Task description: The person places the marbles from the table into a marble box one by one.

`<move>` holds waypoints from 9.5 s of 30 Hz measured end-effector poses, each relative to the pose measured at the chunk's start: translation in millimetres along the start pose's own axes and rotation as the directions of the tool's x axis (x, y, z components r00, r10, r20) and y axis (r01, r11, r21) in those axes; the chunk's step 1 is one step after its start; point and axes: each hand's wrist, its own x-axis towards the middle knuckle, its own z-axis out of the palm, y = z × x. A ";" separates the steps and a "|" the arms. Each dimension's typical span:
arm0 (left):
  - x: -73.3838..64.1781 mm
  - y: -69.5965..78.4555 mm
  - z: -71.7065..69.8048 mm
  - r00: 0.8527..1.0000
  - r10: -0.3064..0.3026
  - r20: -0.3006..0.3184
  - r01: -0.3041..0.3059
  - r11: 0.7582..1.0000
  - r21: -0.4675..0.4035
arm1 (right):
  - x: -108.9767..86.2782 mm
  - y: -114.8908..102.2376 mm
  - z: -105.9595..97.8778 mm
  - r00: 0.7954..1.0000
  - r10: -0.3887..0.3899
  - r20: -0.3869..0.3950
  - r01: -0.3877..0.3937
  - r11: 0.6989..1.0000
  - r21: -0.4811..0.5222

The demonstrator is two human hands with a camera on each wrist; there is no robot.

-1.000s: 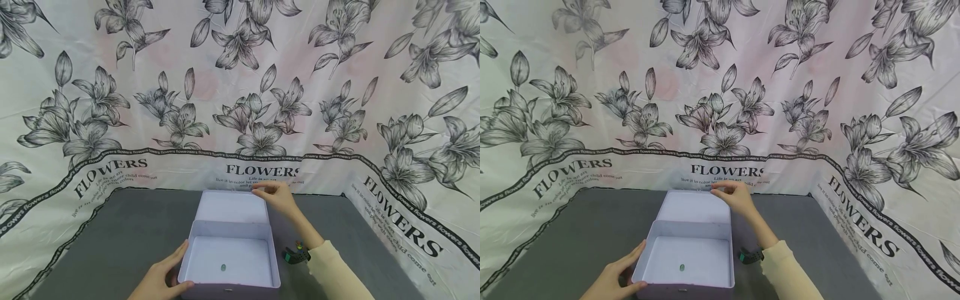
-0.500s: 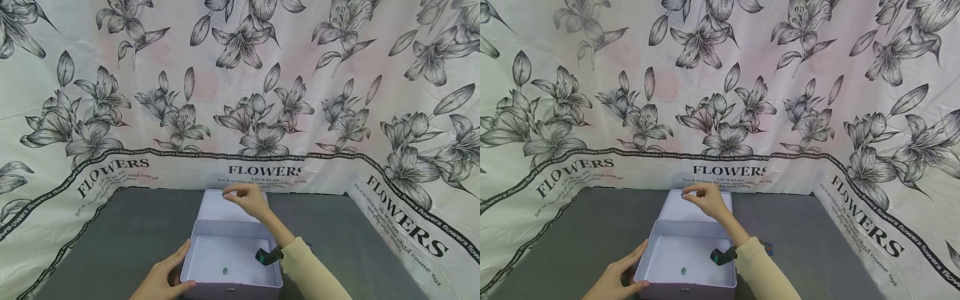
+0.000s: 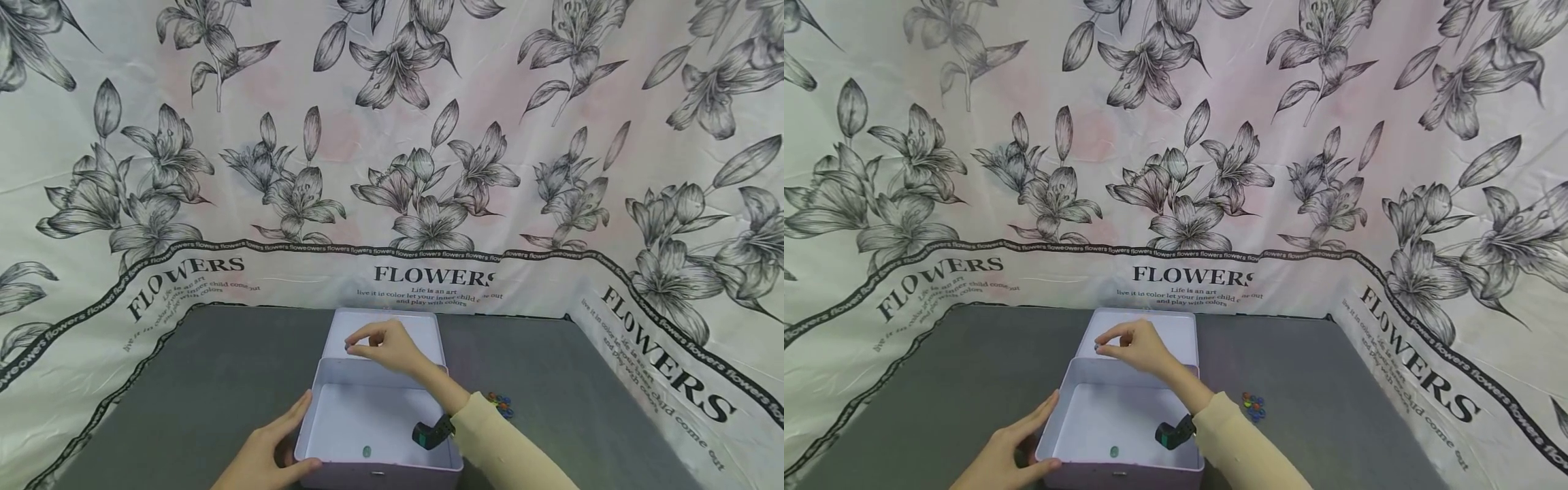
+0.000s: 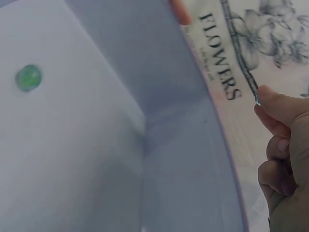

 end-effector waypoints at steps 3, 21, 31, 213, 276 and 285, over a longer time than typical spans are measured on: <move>-0.3 -2.3 0.4 1.000 0.016 -0.008 -0.016 1.000 0.004 | -1.7 -0.1 8.9 0.996 -0.026 0.088 0.029 0.999 -0.034; -2.2 -3.7 0.7 0.999 0.038 -0.015 -0.038 0.999 0.026 | -15.8 10.0 44.6 0.890 0.004 0.456 0.095 0.976 -0.194; -1.8 -1.9 1.1 1.000 0.002 0.004 -0.002 1.000 -0.001 | -0.3 -11.7 7.9 0.961 0.005 0.276 0.015 0.997 -0.071; 3.0 -5.2 -3.0 1.000 -0.002 0.004 0.002 1.000 -0.015 | -13.4 8.8 34.0 0.883 0.051 0.466 0.178 0.884 -0.433; 5.6 -9.7 1.0 0.999 -0.012 -0.037 0.013 1.000 0.023 | -247.6 92.7 -142.3 0.877 0.330 -0.348 -0.377 0.923 -0.073; 9.9 -29.1 2.2 0.966 0.238 -0.105 -0.207 0.948 0.240 | -254.7 98.6 -151.7 0.938 0.253 -0.239 -0.272 0.961 -0.052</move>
